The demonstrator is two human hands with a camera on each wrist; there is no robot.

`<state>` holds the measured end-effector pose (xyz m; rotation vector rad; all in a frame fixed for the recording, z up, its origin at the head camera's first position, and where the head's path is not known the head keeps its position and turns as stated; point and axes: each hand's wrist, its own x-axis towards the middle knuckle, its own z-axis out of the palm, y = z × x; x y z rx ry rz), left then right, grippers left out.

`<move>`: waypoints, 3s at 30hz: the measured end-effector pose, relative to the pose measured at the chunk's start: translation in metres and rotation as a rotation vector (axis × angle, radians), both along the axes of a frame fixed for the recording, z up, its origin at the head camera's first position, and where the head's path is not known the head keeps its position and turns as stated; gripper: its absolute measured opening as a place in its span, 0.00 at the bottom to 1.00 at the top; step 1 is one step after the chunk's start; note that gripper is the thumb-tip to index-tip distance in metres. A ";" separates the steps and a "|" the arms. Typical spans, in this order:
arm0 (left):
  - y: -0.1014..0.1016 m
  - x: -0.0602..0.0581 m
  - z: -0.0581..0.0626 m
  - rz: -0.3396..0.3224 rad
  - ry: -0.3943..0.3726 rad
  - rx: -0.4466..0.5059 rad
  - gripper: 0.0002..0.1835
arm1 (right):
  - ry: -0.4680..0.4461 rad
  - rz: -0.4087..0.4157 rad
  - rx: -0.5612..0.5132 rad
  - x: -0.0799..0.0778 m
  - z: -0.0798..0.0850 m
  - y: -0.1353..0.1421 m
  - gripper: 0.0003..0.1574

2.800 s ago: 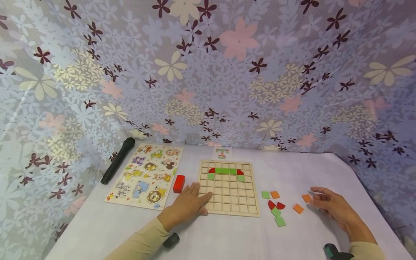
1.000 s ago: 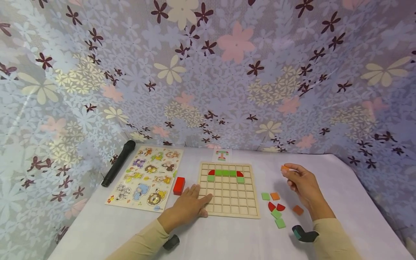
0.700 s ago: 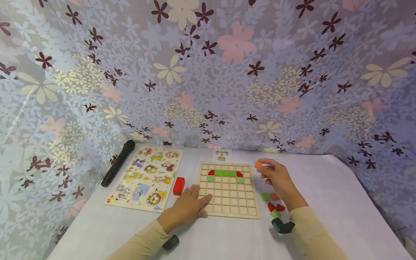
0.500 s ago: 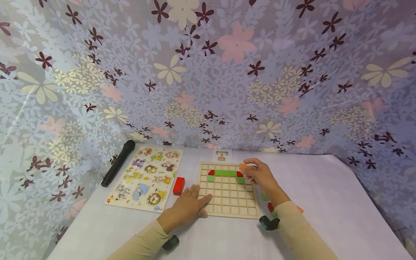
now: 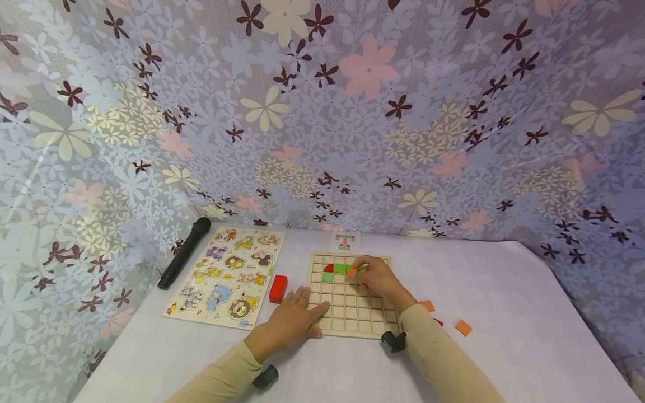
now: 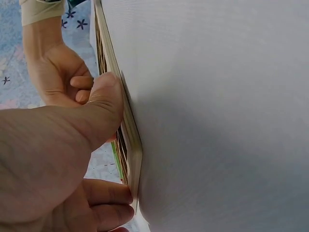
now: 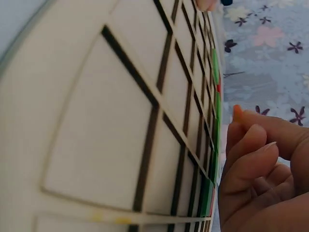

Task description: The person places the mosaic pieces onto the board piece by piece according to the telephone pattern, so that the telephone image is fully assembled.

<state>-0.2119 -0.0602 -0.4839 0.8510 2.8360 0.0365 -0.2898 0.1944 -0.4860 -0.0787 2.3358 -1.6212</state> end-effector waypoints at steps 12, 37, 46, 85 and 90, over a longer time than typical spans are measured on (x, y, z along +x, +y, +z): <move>-0.001 0.001 0.001 -0.001 0.000 -0.012 0.36 | 0.093 0.000 0.260 0.003 -0.004 -0.013 0.19; -0.004 -0.001 0.002 0.018 -0.010 0.019 0.37 | 0.163 -0.188 -0.020 0.081 0.049 0.134 0.17; -0.001 0.001 0.003 0.006 -0.003 0.012 0.36 | -0.054 -0.213 0.106 0.104 0.013 0.184 0.36; -0.001 0.003 0.001 -0.009 0.009 0.027 0.36 | -0.088 -0.133 0.549 0.113 -0.012 0.190 0.30; -0.002 0.002 0.000 -0.006 0.016 0.026 0.36 | -0.065 -0.207 0.475 0.115 -0.004 0.201 0.39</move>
